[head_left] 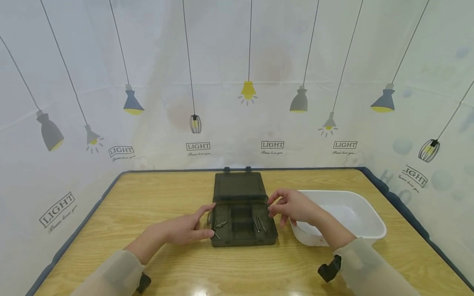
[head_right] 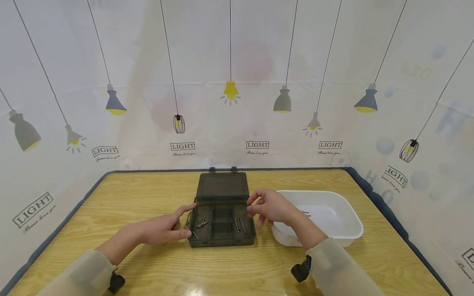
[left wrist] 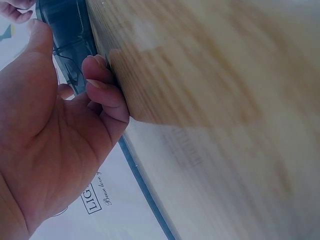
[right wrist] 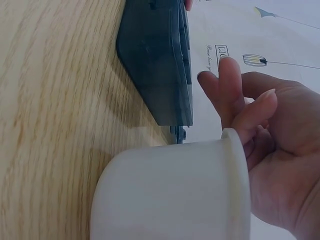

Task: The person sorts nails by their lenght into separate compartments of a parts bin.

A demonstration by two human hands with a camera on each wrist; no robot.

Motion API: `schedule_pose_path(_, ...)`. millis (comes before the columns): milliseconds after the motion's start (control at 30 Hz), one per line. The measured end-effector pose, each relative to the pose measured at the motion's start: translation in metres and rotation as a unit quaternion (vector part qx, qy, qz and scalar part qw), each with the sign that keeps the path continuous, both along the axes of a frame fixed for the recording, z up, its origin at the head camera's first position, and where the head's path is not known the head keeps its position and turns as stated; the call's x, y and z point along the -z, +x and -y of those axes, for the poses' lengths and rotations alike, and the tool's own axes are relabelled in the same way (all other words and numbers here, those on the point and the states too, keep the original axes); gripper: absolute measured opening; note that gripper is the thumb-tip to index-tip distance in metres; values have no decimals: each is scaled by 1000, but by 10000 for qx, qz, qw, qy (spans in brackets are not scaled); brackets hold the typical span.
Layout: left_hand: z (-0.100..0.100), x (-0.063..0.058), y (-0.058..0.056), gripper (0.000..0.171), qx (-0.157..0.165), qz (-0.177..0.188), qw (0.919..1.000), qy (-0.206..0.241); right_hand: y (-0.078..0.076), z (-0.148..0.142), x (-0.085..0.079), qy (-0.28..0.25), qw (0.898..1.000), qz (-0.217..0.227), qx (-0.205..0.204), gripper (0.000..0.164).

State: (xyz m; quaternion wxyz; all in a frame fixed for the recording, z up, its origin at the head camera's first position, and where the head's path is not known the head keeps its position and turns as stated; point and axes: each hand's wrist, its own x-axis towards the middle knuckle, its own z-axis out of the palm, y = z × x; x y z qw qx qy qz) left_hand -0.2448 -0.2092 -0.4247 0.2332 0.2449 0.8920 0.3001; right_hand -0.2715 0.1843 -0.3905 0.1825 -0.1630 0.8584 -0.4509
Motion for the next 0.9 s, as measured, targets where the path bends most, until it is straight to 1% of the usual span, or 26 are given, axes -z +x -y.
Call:
schedule_pose_path(167, 0, 1, 0, 94, 19, -11, 10000, 10, 0, -6, -1, -31, 9999, -81, 57, 23)
schedule_pose_path(300, 0, 1, -1, 94, 6, -3, 10000, -27, 1, -18, -3, -53, 9996, -218, 193, 27)
schedule_pose_path(400, -1, 1, -1, 94, 10, 5, 10000, -34, 0, -32, -4, -75, 9992, -285, 265, 30)
schedule_pose_path(600, 0, 1, -1, 94, 13, -22, 10000, -26, -5, -66, -2, -71, 9985, -133, 535, 35)
schedule_pose_path(767, 0, 1, 0, 94, 9, -53, 10000, -43, -9, -91, 4, 145, 9978, -115, 630, 35)
schedule_pose_path(900, -1, 0, 0, 94, 4, -49, 10000, -44, -10, -110, 11, 430, 9976, -183, 517, 33)
